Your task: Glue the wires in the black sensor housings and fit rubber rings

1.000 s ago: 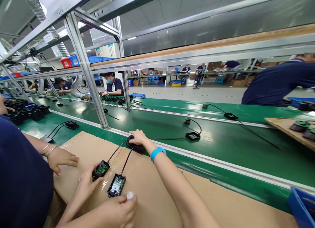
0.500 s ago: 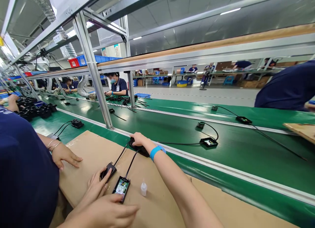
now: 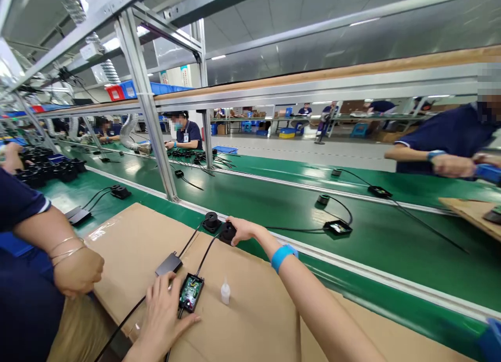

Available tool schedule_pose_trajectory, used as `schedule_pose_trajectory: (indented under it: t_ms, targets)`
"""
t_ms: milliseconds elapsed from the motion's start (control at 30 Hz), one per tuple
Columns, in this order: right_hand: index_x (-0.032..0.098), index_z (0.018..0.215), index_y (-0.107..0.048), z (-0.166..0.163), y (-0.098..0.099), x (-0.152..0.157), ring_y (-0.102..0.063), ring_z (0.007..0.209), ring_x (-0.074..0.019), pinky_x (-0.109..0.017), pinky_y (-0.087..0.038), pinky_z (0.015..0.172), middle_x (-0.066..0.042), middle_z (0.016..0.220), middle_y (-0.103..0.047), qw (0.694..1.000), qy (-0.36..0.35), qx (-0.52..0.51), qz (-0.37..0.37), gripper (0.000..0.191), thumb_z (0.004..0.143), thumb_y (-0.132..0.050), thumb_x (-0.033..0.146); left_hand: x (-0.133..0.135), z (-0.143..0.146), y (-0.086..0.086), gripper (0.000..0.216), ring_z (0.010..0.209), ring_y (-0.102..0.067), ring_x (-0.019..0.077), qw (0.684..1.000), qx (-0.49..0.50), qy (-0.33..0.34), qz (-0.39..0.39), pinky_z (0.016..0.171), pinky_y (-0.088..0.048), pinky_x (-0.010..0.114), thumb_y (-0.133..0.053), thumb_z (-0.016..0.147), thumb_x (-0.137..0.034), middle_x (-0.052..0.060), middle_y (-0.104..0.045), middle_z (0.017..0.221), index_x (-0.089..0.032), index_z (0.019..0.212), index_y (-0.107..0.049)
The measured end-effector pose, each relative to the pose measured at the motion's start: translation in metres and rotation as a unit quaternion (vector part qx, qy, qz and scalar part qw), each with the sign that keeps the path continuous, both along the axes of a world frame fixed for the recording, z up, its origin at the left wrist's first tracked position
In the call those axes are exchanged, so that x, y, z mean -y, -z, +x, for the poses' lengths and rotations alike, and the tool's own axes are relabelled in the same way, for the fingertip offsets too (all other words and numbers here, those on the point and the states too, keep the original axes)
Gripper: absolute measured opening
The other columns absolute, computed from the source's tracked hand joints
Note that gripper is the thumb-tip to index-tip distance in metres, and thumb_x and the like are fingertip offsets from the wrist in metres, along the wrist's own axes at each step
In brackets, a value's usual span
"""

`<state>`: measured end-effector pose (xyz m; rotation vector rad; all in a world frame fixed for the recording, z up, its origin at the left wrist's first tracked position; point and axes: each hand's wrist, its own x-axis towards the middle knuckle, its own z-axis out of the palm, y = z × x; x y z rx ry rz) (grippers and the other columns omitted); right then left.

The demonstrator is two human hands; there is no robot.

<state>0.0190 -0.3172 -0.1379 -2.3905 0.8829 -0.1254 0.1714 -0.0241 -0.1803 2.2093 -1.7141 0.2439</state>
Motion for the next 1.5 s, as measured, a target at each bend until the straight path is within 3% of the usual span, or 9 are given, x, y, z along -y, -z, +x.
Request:
schedule_pose_trajectory:
  t_ms: [300,500,667,733,833,933,1100,1300,1500]
  targets:
    - [0.017,0.113,-0.049,-0.004,0.043,-0.019,-0.065,0.096,-0.0234,-0.035,-0.048,0.087,-0.007,0.106,-0.067,0.982,0.045,0.179,0.031,0.043,0.074,-0.066,0.016,-0.003,0.008,-0.021,0.044,0.104,-0.059,0.0263,0.982,-0.177,0.029,0.064,0.092,-0.049,0.039,-0.061,0.08,-0.018,0.012,-0.062,0.112,-0.015,0.124,-0.054]
    - [0.017,0.113,-0.049,-0.004,0.054,-0.015,-0.064,0.094,-0.0233,-0.036,-0.048,0.087,-0.007,0.108,-0.067,0.974,0.068,0.212,0.047,0.047,0.071,-0.069,0.015,-0.004,0.035,-0.02,0.037,0.071,-0.064,0.0133,0.983,-0.168,0.038,0.063,0.064,-0.054,0.022,-0.029,0.099,-0.021,0.004,-0.065,0.091,-0.019,0.12,-0.06]
    - [0.018,0.116,-0.052,-0.003,0.059,-0.013,-0.062,0.098,-0.0241,-0.042,-0.046,0.092,-0.007,0.11,-0.065,0.969,0.087,0.229,0.037,0.05,0.071,-0.073,0.013,-0.001,0.032,-0.004,0.05,0.092,-0.059,0.0246,0.997,-0.058,-0.015,0.046,0.061,-0.054,0.031,-0.027,0.09,-0.003,0.013,-0.059,0.101,-0.017,0.127,-0.058]
    - [0.017,0.117,-0.052,-0.002,0.061,-0.014,-0.061,0.099,-0.0241,-0.043,-0.046,0.092,-0.007,0.11,-0.064,0.967,0.094,0.233,0.031,0.05,0.073,-0.074,0.013,-0.002,0.034,0.002,0.054,0.101,-0.057,0.0266,0.999,0.013,0.011,0.028,0.07,-0.056,0.035,-0.028,0.088,0.002,0.014,-0.06,0.105,-0.019,0.128,-0.059]
    - [0.016,0.115,-0.054,-0.002,0.064,-0.015,-0.061,0.097,-0.0231,-0.042,-0.048,0.09,-0.006,0.107,-0.064,0.966,0.105,0.233,0.023,0.044,0.076,-0.074,0.015,-0.004,0.043,0.011,0.038,0.119,-0.052,0.0357,0.985,0.148,0.084,-0.023,0.093,-0.051,0.052,-0.053,0.089,-0.017,0.019,-0.055,0.127,-0.02,0.126,-0.061]
    - [0.015,0.112,-0.056,0.001,0.063,-0.016,-0.061,0.096,-0.0233,-0.043,-0.049,0.088,-0.005,0.104,-0.063,0.967,0.118,0.225,0.008,0.039,0.078,-0.075,0.018,-0.005,0.051,0.02,0.06,0.13,-0.038,0.0517,0.984,0.166,0.069,-0.016,0.095,-0.043,0.067,-0.071,0.078,-0.043,0.025,-0.039,0.145,-0.023,0.132,-0.057]
    - [0.015,0.115,-0.057,0.015,0.058,-0.017,-0.059,0.101,-0.0245,-0.046,-0.048,0.091,-0.006,0.109,-0.062,0.968,0.124,0.218,-0.011,0.035,0.085,-0.071,0.022,-0.002,0.057,0.034,0.05,0.128,-0.045,0.0442,0.988,0.131,0.072,0.043,0.098,-0.047,0.054,-0.053,0.088,-0.033,0.027,-0.044,0.143,-0.017,0.135,-0.055]
    - [0.015,0.12,-0.056,0.031,0.053,-0.018,-0.059,0.105,-0.0256,-0.048,-0.048,0.093,-0.008,0.113,-0.061,0.968,0.144,0.204,-0.025,0.035,0.089,-0.068,0.026,0.003,0.06,0.045,0.05,0.128,-0.045,0.044,0.984,0.171,0.045,0.009,0.097,-0.049,0.054,-0.044,0.087,-0.027,0.026,-0.046,0.141,-0.01,0.131,-0.058]
    - [0.016,0.126,-0.054,0.044,0.052,-0.023,-0.055,0.114,-0.0282,-0.051,-0.045,0.098,-0.01,0.124,-0.057,0.965,0.17,0.193,-0.043,0.041,0.09,-0.068,0.027,0.016,0.068,0.045,0.056,0.134,-0.037,0.0436,0.988,0.136,0.002,0.074,0.106,-0.039,0.055,-0.039,0.087,-0.031,0.026,-0.041,0.145,-0.003,0.135,-0.052]
